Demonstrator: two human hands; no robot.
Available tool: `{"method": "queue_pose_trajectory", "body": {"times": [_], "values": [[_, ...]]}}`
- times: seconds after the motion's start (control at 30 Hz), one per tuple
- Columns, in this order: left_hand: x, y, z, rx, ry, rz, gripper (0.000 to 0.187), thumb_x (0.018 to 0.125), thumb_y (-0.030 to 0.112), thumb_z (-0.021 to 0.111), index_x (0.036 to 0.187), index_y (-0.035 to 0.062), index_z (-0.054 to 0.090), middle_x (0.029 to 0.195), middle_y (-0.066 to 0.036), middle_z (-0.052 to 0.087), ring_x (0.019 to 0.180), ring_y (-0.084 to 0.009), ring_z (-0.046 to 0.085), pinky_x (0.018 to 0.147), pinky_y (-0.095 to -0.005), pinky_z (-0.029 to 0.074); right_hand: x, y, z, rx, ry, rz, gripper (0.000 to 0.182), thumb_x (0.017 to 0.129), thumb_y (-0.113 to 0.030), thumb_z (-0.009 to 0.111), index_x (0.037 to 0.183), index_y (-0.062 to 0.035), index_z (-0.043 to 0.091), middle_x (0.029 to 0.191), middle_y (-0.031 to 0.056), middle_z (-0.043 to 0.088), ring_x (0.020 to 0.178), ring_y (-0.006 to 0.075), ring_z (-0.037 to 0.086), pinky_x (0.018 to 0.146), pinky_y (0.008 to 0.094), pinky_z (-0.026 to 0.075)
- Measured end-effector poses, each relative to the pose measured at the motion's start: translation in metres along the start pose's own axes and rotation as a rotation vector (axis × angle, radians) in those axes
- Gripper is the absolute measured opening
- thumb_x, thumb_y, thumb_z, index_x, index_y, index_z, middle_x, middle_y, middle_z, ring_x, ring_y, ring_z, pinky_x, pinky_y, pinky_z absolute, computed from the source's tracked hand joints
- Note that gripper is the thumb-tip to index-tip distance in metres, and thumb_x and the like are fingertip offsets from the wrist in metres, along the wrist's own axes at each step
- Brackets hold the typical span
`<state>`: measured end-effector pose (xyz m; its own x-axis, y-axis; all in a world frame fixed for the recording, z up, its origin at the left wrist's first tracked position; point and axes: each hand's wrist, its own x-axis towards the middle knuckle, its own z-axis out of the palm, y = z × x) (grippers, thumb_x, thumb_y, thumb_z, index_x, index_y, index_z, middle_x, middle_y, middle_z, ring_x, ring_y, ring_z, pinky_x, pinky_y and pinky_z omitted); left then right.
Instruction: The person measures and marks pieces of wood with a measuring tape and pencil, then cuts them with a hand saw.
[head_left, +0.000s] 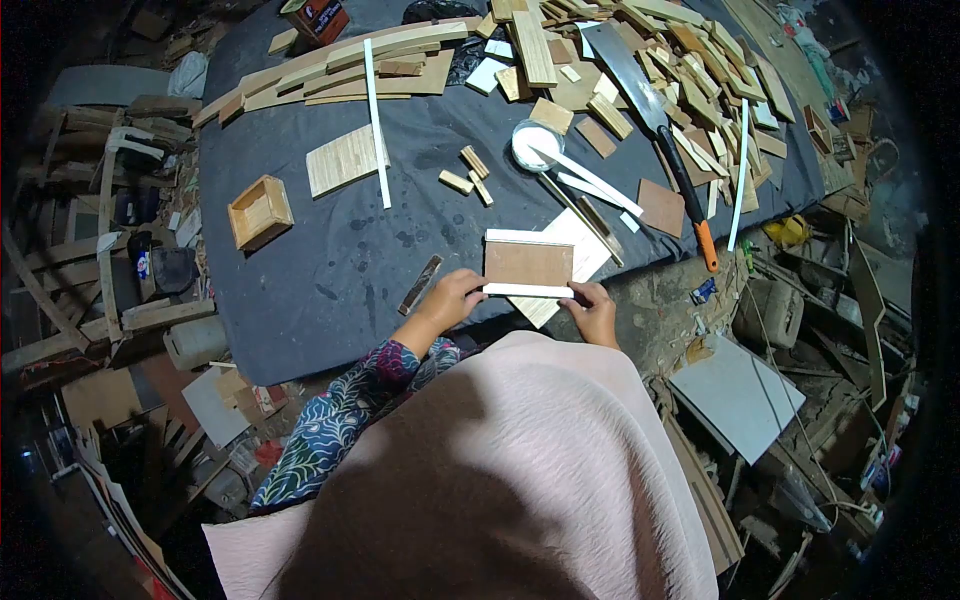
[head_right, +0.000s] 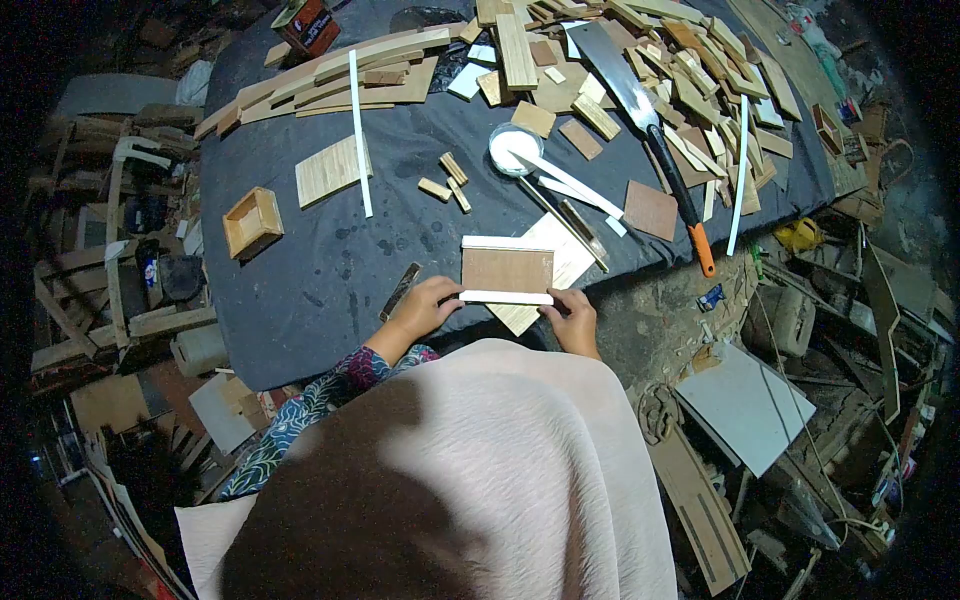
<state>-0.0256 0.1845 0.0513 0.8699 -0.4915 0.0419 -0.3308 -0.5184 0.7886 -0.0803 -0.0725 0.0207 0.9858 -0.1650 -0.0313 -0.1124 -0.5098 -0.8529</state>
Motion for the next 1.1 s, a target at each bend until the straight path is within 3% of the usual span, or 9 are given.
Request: {"method": "queue_pose_trajectory", "body": {"times": [0.23,0.3,0.37,0.43,0.5,0.77,0.83,0.93,1.1], "values": [[-0.002,-0.004,0.005,-0.003,0.041,0.010,0.017,0.067,0.006,0.061,0.083,0.0014,0.057,0.079,-0.013,0.055,0.073,-0.0295,0.054,0.064,-0.0334,0.044,0.001,-0.002,0.000,-0.010,-0.013,0.006,0.028,0.062,-0.003,0.067,0.090,0.0000,0.061,0.077,0.0114,0.057,0.067,0.0180,0.056,0.059,0.0258,0.045],[-0.001,-0.001,0.001,-0.014,-0.052,-0.071,0.023,0.068,0.012,0.064,0.088,0.0012,0.057,0.080,-0.013,0.055,0.070,-0.0270,0.055,0.064,-0.0314,0.045,0.003,-0.011,-0.006,-0.013,-0.034,0.009,0.029,0.062,-0.004,0.067,0.090,-0.0003,0.061,0.077,0.0120,0.057,0.067,0.0193,0.056,0.060,0.0267,0.045],[0.003,0.004,-0.005,-0.004,0.018,-0.037,0.027,0.067,0.013,0.065,0.089,0.0012,0.057,0.081,-0.012,0.055,0.070,-0.0258,0.055,0.064,-0.0308,0.045,0.007,-0.013,-0.010,-0.016,-0.054,0.009,0.029,0.062,-0.005,0.067,0.090,-0.0006,0.060,0.077,0.0125,0.056,0.067,0.0207,0.055,0.062,0.0276,0.045],[0.008,0.008,-0.012,0.007,0.086,-0.005,0.030,0.065,0.015,0.066,0.090,0.0012,0.056,0.082,-0.012,0.054,0.070,-0.0246,0.055,0.064,-0.0302,0.045,0.014,-0.006,-0.012,0.055,0.033,-0.002,0.028,0.064,-0.006,0.067,0.090,-0.0007,0.060,0.076,0.0107,0.056,0.064,0.0165,0.054,0.060,0.0259,0.044],[0.017,0.007,-0.017,-0.019,0.004,-0.034,0.034,0.063,0.016,0.068,0.092,0.0015,0.055,0.086,-0.012,0.053,0.071,-0.0232,0.054,0.065,-0.0291,0.046,0.025,-0.004,-0.011,0.142,0.093,0.103,0.026,0.065,-0.006,0.067,0.089,-0.0004,0.061,0.075,0.0094,0.056,0.062,0.0133,0.052,0.058,0.0249,0.044],[0.026,0.014,-0.007,0.224,-0.163,0.065,0.039,0.061,0.022,0.069,0.095,0.0070,0.057,0.099,-0.009,0.053,0.092,-0.0255,0.050,0.077,-0.0335,0.043,0.033,-0.004,-0.008,-0.038,-0.111,0.016,0.029,0.059,-0.006,0.069,0.087,0.0004,0.061,0.075,0.0125,0.056,0.063,0.0198,0.055,0.058,0.0287,0.044],[0.024,0.014,-0.003,0.233,-0.219,0.009,0.038,0.062,0.020,0.068,0.096,0.0073,0.057,0.098,-0.008,0.053,0.095,-0.0244,0.049,0.078,-0.0332,0.042,0.029,-0.013,-0.011,-0.105,-0.127,-0.023,0.029,0.059,-0.004,0.068,0.088,-0.0005,0.061,0.073,0.0121,0.055,0.063,0.0208,0.055,0.058,0.0287,0.044],[0.020,0.007,0.003,0.202,-0.113,0.076,0.035,0.061,0.017,0.067,0.092,0.0077,0.056,0.091,-0.006,0.051,0.089,-0.0257,0.048,0.075,-0.0342,0.042,0.025,-0.015,-0.011,-0.055,-0.136,0.002,0.027,0.060,-0.003,0.066,0.087,-0.0020,0.062,0.072,0.0115,0.054,0.063,0.0205,0.054,0.057,0.0277,0.044],[0.020,0.011,0.002,0.193,-0.100,0.076,0.022,0.063,0.013,0.065,0.081,0.0050,0.056,0.085,-0.008,0.052,0.084,-0.0263,0.049,0.072,-0.0342,0.041,0.024,-0.018,-0.017,0.026,-0.131,-0.086,0.012,0.062,0.001,0.063,0.074,-0.0005,0.061,0.072,0.0106,0.054,0.064,0.0199,0.055,0.057,0.0266,0.044]]}}
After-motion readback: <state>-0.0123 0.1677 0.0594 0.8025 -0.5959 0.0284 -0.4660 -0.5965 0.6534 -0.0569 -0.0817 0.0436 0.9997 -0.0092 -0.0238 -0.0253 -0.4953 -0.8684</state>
